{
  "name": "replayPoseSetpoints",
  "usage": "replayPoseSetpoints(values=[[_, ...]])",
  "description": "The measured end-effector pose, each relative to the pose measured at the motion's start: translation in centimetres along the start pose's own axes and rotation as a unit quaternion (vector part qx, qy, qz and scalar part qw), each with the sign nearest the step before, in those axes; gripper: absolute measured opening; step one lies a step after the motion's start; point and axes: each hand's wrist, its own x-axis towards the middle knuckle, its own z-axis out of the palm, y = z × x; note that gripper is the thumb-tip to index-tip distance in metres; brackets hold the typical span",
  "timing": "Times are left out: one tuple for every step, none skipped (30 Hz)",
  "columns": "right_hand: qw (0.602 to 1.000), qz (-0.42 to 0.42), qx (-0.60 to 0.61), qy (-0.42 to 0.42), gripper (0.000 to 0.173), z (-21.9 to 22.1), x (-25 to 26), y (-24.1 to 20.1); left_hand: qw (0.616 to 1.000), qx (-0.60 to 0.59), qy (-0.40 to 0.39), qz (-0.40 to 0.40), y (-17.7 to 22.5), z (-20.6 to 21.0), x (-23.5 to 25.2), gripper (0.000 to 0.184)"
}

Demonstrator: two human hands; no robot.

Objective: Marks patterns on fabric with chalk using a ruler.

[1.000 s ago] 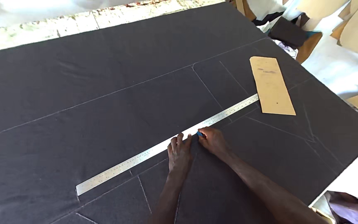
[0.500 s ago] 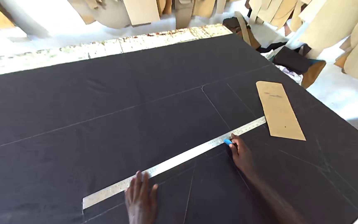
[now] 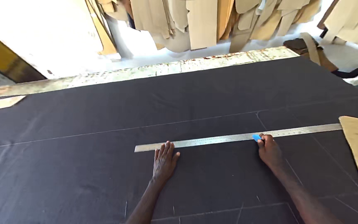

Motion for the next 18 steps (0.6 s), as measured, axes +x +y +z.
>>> replayPoseSetpoints(values=[[1.0, 0.004, 0.003, -0.007, 0.03, 0.4, 1.9, -0.6, 1.0, 0.002, -0.008, -0.002, -0.4, -0.1, 2.1, 0.068], [1.0, 0.01, 0.007, -0.017, 0.031, 0.7, 3.7, -1.2, 1.0, 0.001, -0.016, -0.007, -0.8, -0.2, 4.0, 0.068], [1.0, 0.018, 0.007, -0.024, 0.032, 1.1, 5.4, -1.7, 1.0, 0.001, -0.023, -0.012, -1.2, -0.2, 5.8, 0.067], [0.999, 0.03, 0.004, -0.032, 0.033, 1.5, 6.8, -2.2, 1.0, 0.002, -0.023, -0.016, -1.5, -0.2, 7.3, 0.066], [0.999, 0.041, 0.001, -0.035, 0.034, 1.8, 7.9, -2.6, 1.0, 0.0, -0.018, -0.018, -1.9, 0.0, 8.5, 0.065], [0.998, 0.045, -0.005, -0.032, 0.035, 2.1, 8.7, -2.9, 1.0, -0.004, -0.008, -0.02, -2.1, 0.1, 9.4, 0.064], [0.999, 0.042, -0.011, -0.023, 0.036, 2.4, 9.3, -3.1, 1.0, -0.009, 0.007, -0.02, -2.3, 0.5, 10.0, 0.063], [0.999, 0.035, -0.019, -0.006, 0.036, 2.8, 9.5, -3.1, 0.999, -0.011, 0.029, -0.017, -2.6, 1.0, 10.3, 0.063], [0.999, 0.025, -0.025, 0.018, 0.035, 3.3, 9.5, -2.9, 0.999, -0.009, 0.051, -0.014, -2.8, 1.6, 10.3, 0.063], [0.999, 0.015, -0.027, 0.042, 0.035, 3.8, 9.4, -2.7, 0.998, 0.0, 0.066, -0.011, -3.0, 1.9, 10.2, 0.063], [0.998, 0.008, -0.023, 0.06, 0.035, 4.2, 9.1, -2.6, 0.997, 0.007, 0.069, -0.013, -3.0, 1.9, 10.1, 0.065], [0.997, 0.003, -0.013, 0.072, 0.035, 4.5, 8.9, -2.4, 0.998, 0.01, 0.067, -0.014, -3.0, 1.8, 10.0, 0.066], [0.997, 0.004, 0.002, 0.078, 0.035, 4.5, 8.7, -2.3, 0.998, 0.012, 0.064, -0.014, -3.0, 1.6, 9.9, 0.067], [0.996, 0.01, 0.016, 0.083, 0.035, 4.6, 8.8, -2.1, 0.998, 0.012, 0.063, -0.012, -2.9, 1.6, 9.9, 0.068], [0.995, 0.018, 0.025, 0.091, 0.034, 4.8, 9.0, -1.9, 0.997, 0.012, 0.072, -0.005, -3.0, 1.7, 9.8, 0.068], [0.994, 0.024, 0.033, 0.098, 0.033, 4.9, 9.0, -1.8, 0.997, 0.013, 0.08, 0.003, -3.2, 1.7, 9.8, 0.068], [0.994, 0.027, 0.038, 0.103, 0.032, 5.0, 9.1, -1.8, 0.996, 0.011, 0.087, 0.011, -3.3, 1.8, 9.8, 0.068], [0.993, 0.029, 0.039, 0.103, 0.032, 4.9, 9.0, -1.8, 0.996, 0.012, 0.089, 0.013, -3.4, 1.8, 9.8, 0.068]])
